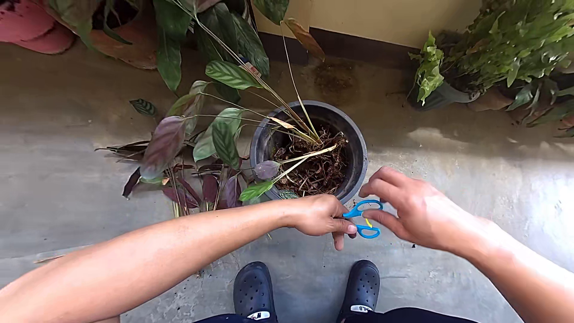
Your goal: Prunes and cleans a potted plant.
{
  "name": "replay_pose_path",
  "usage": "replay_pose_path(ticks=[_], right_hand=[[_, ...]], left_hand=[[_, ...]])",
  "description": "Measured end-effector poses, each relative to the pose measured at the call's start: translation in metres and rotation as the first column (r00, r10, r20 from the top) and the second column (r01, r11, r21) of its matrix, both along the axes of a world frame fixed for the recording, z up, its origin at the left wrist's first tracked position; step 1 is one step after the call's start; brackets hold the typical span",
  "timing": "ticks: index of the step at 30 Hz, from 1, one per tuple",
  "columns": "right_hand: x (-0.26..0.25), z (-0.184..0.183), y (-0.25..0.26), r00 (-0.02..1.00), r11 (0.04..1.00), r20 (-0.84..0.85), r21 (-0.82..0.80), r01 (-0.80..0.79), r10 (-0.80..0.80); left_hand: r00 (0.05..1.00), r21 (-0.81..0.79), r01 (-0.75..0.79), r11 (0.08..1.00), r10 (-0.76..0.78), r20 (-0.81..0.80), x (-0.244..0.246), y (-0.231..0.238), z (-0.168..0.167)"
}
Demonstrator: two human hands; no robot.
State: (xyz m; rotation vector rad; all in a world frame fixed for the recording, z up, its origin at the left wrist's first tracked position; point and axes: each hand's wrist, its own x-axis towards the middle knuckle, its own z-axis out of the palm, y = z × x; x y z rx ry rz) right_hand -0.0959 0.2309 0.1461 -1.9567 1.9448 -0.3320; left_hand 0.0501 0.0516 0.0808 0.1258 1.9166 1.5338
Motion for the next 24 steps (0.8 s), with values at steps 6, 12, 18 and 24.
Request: replay_pose_path(ticks=[6, 12, 18, 24], right_hand=[[0.028, -0.007, 0.02, 0.945, 0.966, -0.312, -0.2, -0.165, 0.097], [0.043, -0.013, 0.022, 0.929, 0.979, -0.361, -0.148, -0.137, 0.075], [0.043, -0.008, 0.017, 0.907, 0.979, -0.418, -0.162, -0.124, 0.046], [0.043, -0.024, 0.016, 0.932, 0.988, -0.36, -0.125, -0.095, 0.045]], left_hand=[[0.974, 0.264, -0.116, 0.958, 0.058, 0.217, 0.007, -0.013, 0.001], [0.971, 0.283, -0.114, 0.952, 0.046, 0.235, 0.006, -0.015, 0.003], [0.975, 0.28, -0.075, 0.957, 0.012, 0.22, 0.003, -0.011, 0.007], [0.981, 0.208, -0.042, 0.977, 0.001, 0.191, 0.002, -0.012, 0.002]])
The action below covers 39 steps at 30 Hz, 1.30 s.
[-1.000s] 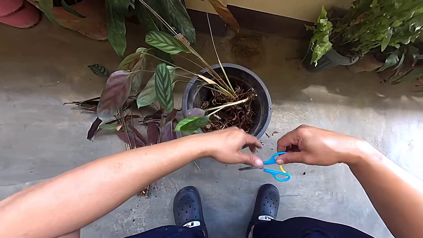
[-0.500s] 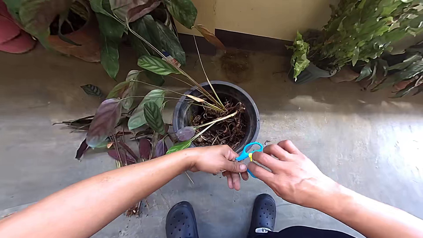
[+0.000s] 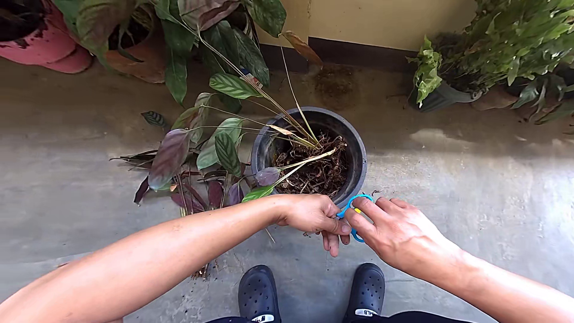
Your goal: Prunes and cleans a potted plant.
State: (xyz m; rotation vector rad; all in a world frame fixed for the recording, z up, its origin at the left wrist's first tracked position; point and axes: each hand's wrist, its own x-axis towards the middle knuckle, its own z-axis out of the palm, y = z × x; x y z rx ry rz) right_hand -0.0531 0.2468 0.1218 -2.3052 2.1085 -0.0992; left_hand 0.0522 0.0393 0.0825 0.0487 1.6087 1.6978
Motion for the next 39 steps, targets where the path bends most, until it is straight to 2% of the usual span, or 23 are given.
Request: replay_pose_path(ticks=[3, 5, 7, 9, 12, 14, 16, 19, 22, 25, 28, 30, 31, 34, 36, 39], right_hand=[[-0.006, -0.002, -0.001, 0.999, 0.998, 0.02, 0.044, 0.035, -0.036], [-0.019, -0.001, 0.0, 0.991, 0.985, 0.065, 0.13, 0.111, -0.12], [-0.04, 0.001, 0.001, 0.963, 0.952, 0.111, 0.216, 0.218, -0.246], [-0.063, 0.003, 0.002, 0.895, 0.902, 0.204, 0.269, 0.339, -0.397], [-0.089, 0.004, 0.002, 0.698, 0.802, 0.399, 0.356, 0.48, -0.595], [-0.097, 0.003, -0.001, 0.497, 0.734, 0.541, 0.459, 0.501, -0.678], [-0.098, 0.001, -0.006, 0.315, 0.708, 0.646, 0.54, 0.455, -0.695], [-0.096, -0.003, -0.016, 0.162, 0.717, 0.708, 0.625, 0.309, -0.687], [-0.094, -0.008, -0.028, 0.075, 0.688, 0.689, 0.698, 0.199, -0.721], [-0.09, -0.011, -0.034, 0.045, 0.658, 0.664, 0.727, 0.197, -0.747], [-0.089, -0.001, -0.032, -0.025, 0.689, 0.699, 0.71, 0.145, -0.715], [-0.091, 0.008, -0.029, -0.072, 0.734, 0.739, 0.673, 0.091, -0.669], [-0.092, 0.009, -0.028, -0.085, 0.748, 0.752, 0.659, 0.076, -0.653], [-0.09, 0.003, -0.03, -0.084, 0.74, 0.744, 0.668, 0.078, -0.662], [-0.093, 0.004, -0.033, -0.085, 0.745, 0.751, 0.66, 0.097, -0.655], [-0.094, 0.01, -0.03, -0.057, 0.771, 0.781, 0.624, 0.127, -0.622]], left_hand=[[0.997, -0.081, -0.072, 0.994, 0.07, -0.029, 0.002, -0.004, -0.008], [0.947, -0.127, -0.315, 0.941, 0.32, 0.02, 0.004, -0.008, -0.017], [0.785, -0.181, -0.599, 0.78, 0.617, 0.055, 0.005, -0.014, -0.027], [0.59, -0.24, -0.765, 0.598, 0.8, 0.112, 0.005, -0.023, -0.034], [0.365, -0.297, -0.87, 0.394, 0.919, 0.15, 0.001, -0.027, -0.039], [0.247, -0.294, -0.919, 0.262, 0.965, 0.087, -0.008, -0.028, -0.042], [0.154, -0.236, -0.96, 0.149, 0.988, -0.004, -0.023, -0.038, -0.049], [0.037, -0.138, -0.99, 0.03, 0.998, -0.047, -0.054, -0.053, -0.048], [0.01, -0.054, -0.998, 0.008, 0.999, -0.032, -0.078, -0.052, -0.048], [0.061, -0.062, -0.997, 0.053, 0.99, -0.124, -0.082, -0.039, -0.041], [0.092, 0.049, -0.993, 0.109, 0.96, -0.265, -0.071, -0.037, -0.024], [0.08, 0.195, -0.971, 0.138, 0.957, -0.278, -0.065, -0.046, -0.005], [0.118, 0.215, -0.96, 0.182, 0.953, -0.28, -0.06, -0.051, -0.004], [0.283, -0.005, -0.957, 0.291, 0.926, -0.248, -0.038, -0.06, -0.041], [0.252, 0.006, -0.966, 0.258, 0.947, -0.198, -0.038, -0.061, -0.045], [0.167, 0.255, -0.942, 0.218, 0.964, -0.208, -0.048, -0.061, 0.005]])
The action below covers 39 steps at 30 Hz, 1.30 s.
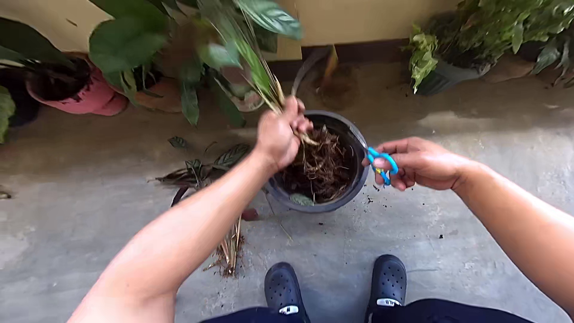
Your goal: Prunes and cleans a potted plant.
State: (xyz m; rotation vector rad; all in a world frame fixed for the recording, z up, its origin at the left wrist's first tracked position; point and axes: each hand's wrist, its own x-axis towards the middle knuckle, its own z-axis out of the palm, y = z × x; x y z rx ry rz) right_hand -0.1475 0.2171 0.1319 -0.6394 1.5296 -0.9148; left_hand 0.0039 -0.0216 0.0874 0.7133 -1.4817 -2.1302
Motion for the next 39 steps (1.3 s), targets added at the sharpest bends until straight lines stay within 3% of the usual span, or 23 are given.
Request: replay_pose_path(ticks=[2, 5, 11, 13, 16, 20, 25, 31, 39], right_hand=[[0.001, 0.001, -0.002, 0.999, 0.999, -0.037, 0.03, 0.014, -0.013], [0.004, 0.001, -0.007, 0.993, 0.994, -0.115, 0.107, -0.006, 0.019], [0.007, 0.004, -0.009, 0.997, 0.997, -0.001, -0.011, -0.077, 0.077], [0.01, -0.003, -0.014, 0.993, 0.993, 0.02, 0.011, -0.115, 0.115], [0.017, -0.013, -0.025, 0.976, 0.973, -0.065, 0.122, -0.197, 0.206], [0.014, -0.02, -0.038, 0.913, 0.922, -0.22, 0.264, -0.284, 0.344], [0.009, -0.026, -0.062, 0.834, 0.859, -0.299, 0.383, -0.34, 0.464], [0.008, -0.043, -0.093, 0.776, 0.838, -0.387, 0.447, -0.314, 0.498], [0.01, -0.041, -0.099, 0.672, 0.813, -0.478, 0.461, -0.355, 0.565]], left_hand=[[0.999, -0.023, 0.006, 1.0, -0.005, 0.033, 0.003, -0.003, 0.001], [0.964, -0.069, 0.008, 0.998, 0.011, 0.267, 0.005, -0.006, -0.036], [0.982, 0.125, -0.172, 0.977, 0.181, -0.062, -0.005, -0.021, 0.012], [0.988, 0.097, -0.148, 0.984, 0.143, 0.056, 0.001, -0.015, -0.003], [0.932, 0.029, -0.051, 0.998, 0.037, 0.361, 0.012, -0.002, -0.033], [0.862, -0.023, 0.106, 0.994, -0.08, 0.501, 0.033, 0.008, -0.043], [0.9, 0.006, 0.024, 1.0, -0.024, 0.435, 0.05, 0.016, -0.05], [0.925, 0.001, -0.007, 1.0, 0.006, 0.38, 0.055, 0.02, -0.057], [0.933, 0.053, -0.031, 0.998, 0.01, 0.36, 0.053, 0.013, -0.065]])
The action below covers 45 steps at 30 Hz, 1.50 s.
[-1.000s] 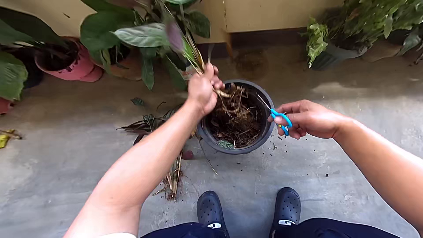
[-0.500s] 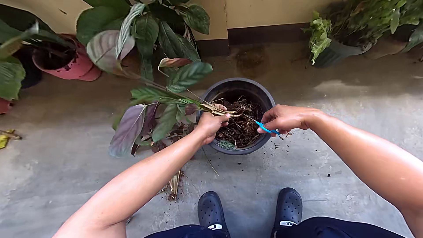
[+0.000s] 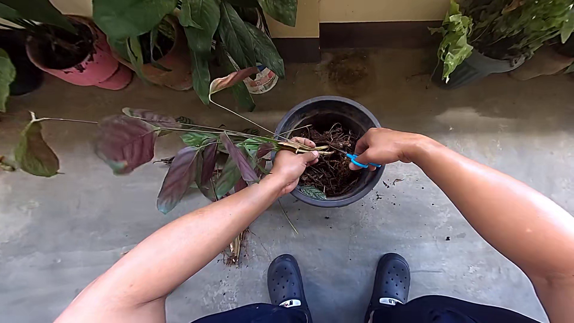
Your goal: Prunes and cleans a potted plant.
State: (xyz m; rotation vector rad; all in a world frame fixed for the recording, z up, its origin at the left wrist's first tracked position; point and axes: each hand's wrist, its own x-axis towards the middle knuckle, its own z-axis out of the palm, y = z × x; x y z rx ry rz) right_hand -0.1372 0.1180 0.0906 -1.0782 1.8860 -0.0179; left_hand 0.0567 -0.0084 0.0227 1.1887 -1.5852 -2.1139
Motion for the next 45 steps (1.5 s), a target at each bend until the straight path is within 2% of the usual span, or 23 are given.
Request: replay_pose_path(ticks=[5, 9, 13, 18, 22, 33, 41, 45], right_hand=[[0.006, -0.005, 0.002, 0.988, 0.994, -0.109, 0.017, -0.112, 0.113], [0.008, -0.007, -0.001, 0.986, 0.989, -0.086, 0.058, -0.137, 0.141], [0.007, -0.01, -0.006, 0.994, 0.994, -0.077, 0.086, -0.069, 0.075], [0.002, -0.013, -0.006, 0.997, 0.994, 0.021, 0.085, 0.069, -0.071], [0.007, -0.015, -0.013, 0.99, 0.988, 0.016, 0.067, 0.139, -0.14], [0.004, -0.014, -0.008, 0.999, 0.999, -0.021, 0.012, 0.035, -0.035], [0.012, -0.017, -0.02, 0.98, 0.978, 0.009, 0.055, 0.199, -0.2], [0.009, -0.015, -0.019, 0.988, 0.988, -0.011, 0.015, 0.152, -0.152]], left_hand=[[1.0, 0.03, -0.024, 0.999, 0.024, 0.001, -0.001, -0.001, 0.001], [0.999, 0.052, -0.04, 0.998, 0.04, -0.007, -0.001, 0.0, 0.003], [0.999, 0.049, -0.03, 0.998, 0.031, -0.016, -0.001, 0.0, 0.001], [1.0, 0.047, -0.025, 0.999, 0.026, -0.009, 0.0, 0.0, 0.001], [0.999, 0.051, -0.031, 0.998, 0.033, -0.02, -0.001, -0.001, 0.0], [0.998, 0.068, -0.065, 0.996, 0.067, -0.016, -0.002, -0.001, 0.002], [0.998, 0.027, -0.045, 0.999, 0.046, -0.049, -0.001, -0.002, -0.004], [0.996, 0.04, -0.065, 0.997, 0.067, -0.057, -0.002, -0.004, -0.003]])
